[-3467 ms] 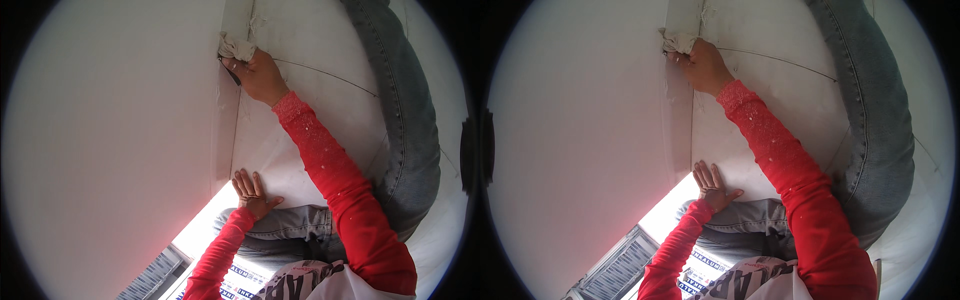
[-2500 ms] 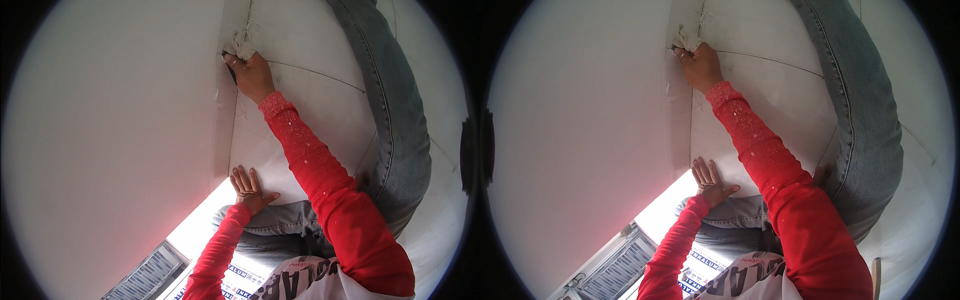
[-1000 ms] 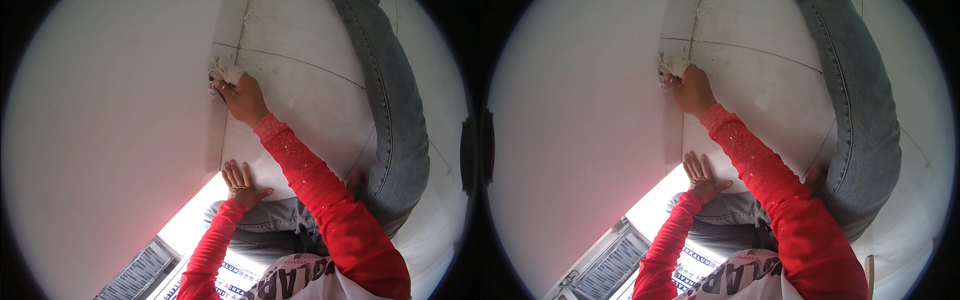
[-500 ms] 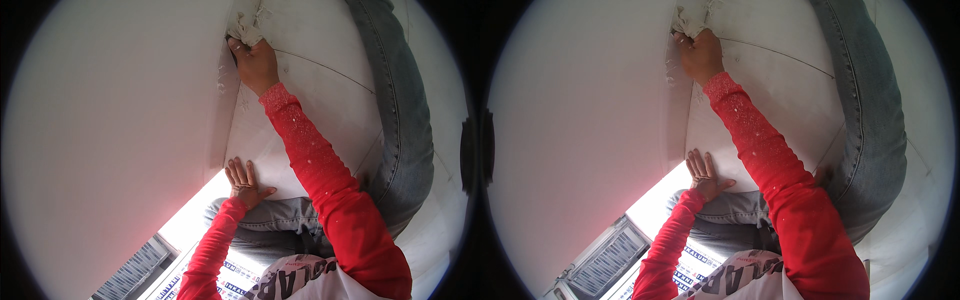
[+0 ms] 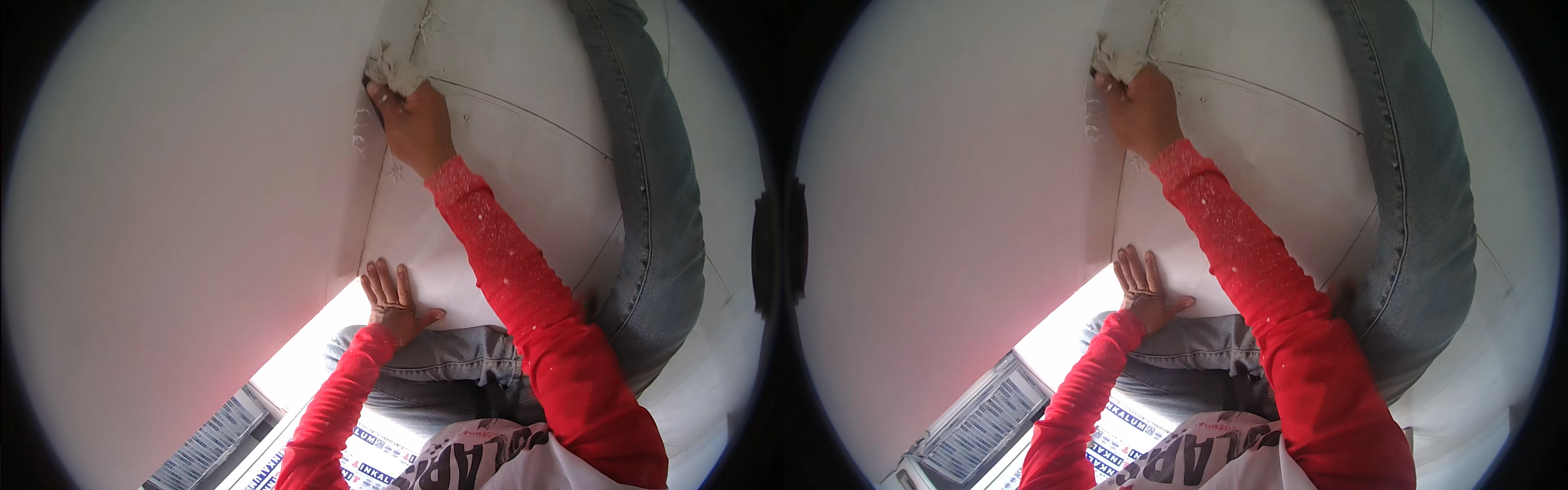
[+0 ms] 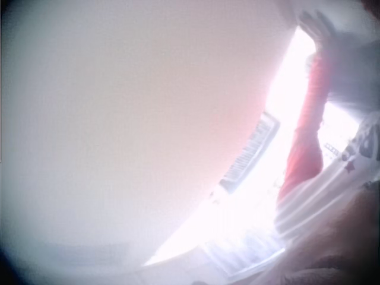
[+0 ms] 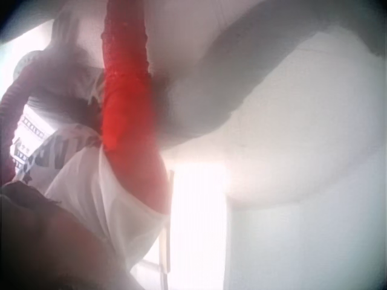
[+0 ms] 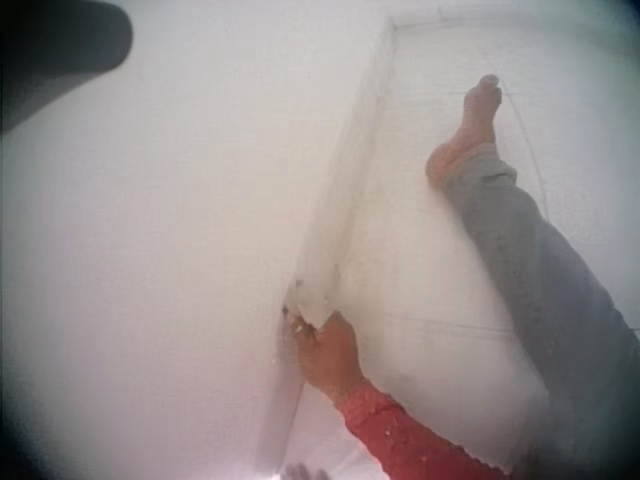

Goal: The person sits on the floor and uses a putty knife to apply and smooth a white substance along the corner joint where the wall meets the floor. They repeatedly scrape and wipe the area to ensure a clean finish.

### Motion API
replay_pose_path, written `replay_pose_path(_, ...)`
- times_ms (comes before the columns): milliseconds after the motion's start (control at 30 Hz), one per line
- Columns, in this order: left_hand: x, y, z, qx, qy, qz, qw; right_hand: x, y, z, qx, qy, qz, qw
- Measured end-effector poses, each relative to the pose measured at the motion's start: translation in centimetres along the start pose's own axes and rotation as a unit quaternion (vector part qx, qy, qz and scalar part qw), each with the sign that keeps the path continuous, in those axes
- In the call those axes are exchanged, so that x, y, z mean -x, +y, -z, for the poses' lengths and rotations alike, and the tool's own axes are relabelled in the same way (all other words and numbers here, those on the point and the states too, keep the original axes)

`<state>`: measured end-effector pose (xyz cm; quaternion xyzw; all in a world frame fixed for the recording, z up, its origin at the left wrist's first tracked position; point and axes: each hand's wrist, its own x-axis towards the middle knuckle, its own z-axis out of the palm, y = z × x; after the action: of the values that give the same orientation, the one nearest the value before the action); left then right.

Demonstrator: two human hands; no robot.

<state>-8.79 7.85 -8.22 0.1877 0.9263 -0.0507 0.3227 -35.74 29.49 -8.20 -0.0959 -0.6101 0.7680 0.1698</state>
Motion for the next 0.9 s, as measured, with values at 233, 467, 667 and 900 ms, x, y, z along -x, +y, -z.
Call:
replay_pose_path(233, -0.7, 0.5, 1.0, 0.005, -0.020, 0.010, 1.000, 1.1, 0.5, -0.3, -0.007, 0.024, 0.021, 0.999)
replay_pose_path(467, -0.8, 1.3, 1.8, 0.008, -0.118, 0.045, 0.992, 1.2, 0.3, -0.1, -0.002, 0.032, 0.016, 0.999)
replay_pose_path(667, -0.9, 0.4, -0.3, -0.005, 0.022, -0.006, 1.000, -1.0, -0.7, 1.3, 0.009, 0.004, -0.021, 1.000)
replay_pose_path(900, -0.4, 0.2, 0.0, 0.016, 0.012, 0.004, 1.000, 6.6, 1.1, -2.2, -0.043, 0.003, -0.058, 0.997)
